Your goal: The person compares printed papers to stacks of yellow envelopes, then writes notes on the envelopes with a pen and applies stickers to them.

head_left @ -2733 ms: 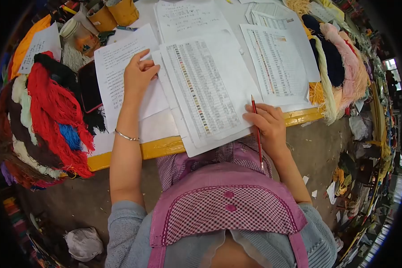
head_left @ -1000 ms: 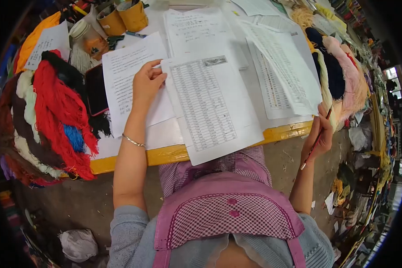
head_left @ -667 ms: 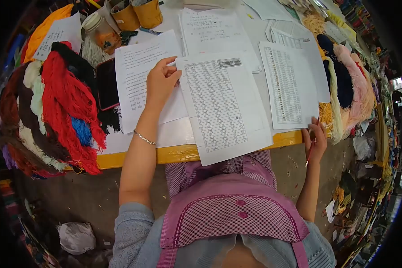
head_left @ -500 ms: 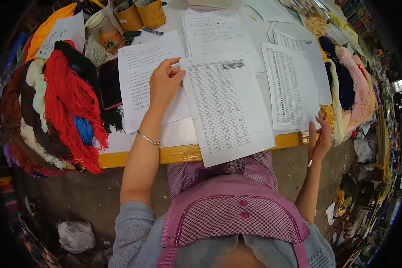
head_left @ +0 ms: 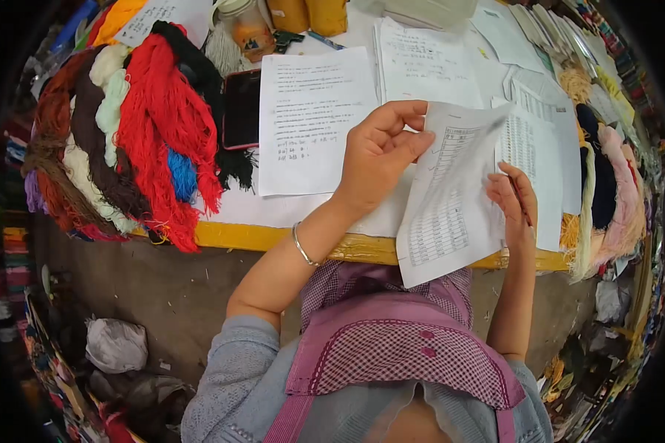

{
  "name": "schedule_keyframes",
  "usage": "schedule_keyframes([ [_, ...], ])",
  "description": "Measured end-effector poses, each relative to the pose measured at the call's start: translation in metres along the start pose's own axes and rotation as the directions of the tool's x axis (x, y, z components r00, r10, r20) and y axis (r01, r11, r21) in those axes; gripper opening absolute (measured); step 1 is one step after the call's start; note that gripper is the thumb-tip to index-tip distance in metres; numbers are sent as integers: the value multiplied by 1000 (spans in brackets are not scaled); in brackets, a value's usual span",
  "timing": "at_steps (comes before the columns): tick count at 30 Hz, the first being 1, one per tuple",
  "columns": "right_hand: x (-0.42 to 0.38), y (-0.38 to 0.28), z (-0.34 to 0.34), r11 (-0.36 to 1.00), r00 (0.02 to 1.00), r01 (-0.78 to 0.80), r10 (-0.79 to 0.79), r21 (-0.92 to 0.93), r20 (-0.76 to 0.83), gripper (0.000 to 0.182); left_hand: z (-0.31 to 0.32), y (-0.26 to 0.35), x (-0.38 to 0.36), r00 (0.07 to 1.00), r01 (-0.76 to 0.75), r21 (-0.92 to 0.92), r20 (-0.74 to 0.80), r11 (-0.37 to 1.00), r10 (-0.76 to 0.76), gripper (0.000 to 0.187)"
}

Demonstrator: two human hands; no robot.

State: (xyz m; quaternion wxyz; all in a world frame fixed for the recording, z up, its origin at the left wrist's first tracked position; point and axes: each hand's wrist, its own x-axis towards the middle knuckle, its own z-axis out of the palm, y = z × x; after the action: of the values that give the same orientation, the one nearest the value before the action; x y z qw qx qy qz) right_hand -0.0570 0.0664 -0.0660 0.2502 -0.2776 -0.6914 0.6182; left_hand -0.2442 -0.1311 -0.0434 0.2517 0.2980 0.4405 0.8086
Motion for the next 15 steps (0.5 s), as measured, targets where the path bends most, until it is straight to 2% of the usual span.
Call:
schedule_keyframes([
  [1, 1, 1, -4, 998, 997, -67, 68, -16, 31, 32, 0, -2, 0, 1000, -20, 5, -18, 1000, 20, 33],
  [2, 3, 5, -5, 997, 998, -70, 70, 27, 2, 21, 0, -2, -1, 1000, -20, 8, -22, 1000, 20, 33],
  [6, 2, 8, -11, 998, 997, -64, 65, 26, -43, 19, -2, -8, -5, 995, 56, -81, -80, 995, -62, 32],
  [9, 2, 4, -1, 990, 983, 95, -109, -100, -146, 26, -1, -8, -10, 996, 51, -129, -68, 990, -60, 31],
  [11, 2, 3, 3, 991, 987, 96, -107, -97, -120, 30, -1, -8, -12, 998, 28, -152, -44, 988, -35, 30],
  [13, 1, 2, 9, 992, 993, 68, -77, -105, -85, 32, -5, -9, -13, 997, 38, -173, 78, 984, -25, 28],
  [14, 2, 1, 10, 992, 994, 68, -77, -104, -82, 32, -6, -9, -13, 997, 36, -172, 76, 984, -23, 28],
  [15, 3, 0, 10, 998, 1000, 22, -22, -56, 9, 32, -6, -7, -12, 997, 64, -194, 60, 979, -54, 26],
])
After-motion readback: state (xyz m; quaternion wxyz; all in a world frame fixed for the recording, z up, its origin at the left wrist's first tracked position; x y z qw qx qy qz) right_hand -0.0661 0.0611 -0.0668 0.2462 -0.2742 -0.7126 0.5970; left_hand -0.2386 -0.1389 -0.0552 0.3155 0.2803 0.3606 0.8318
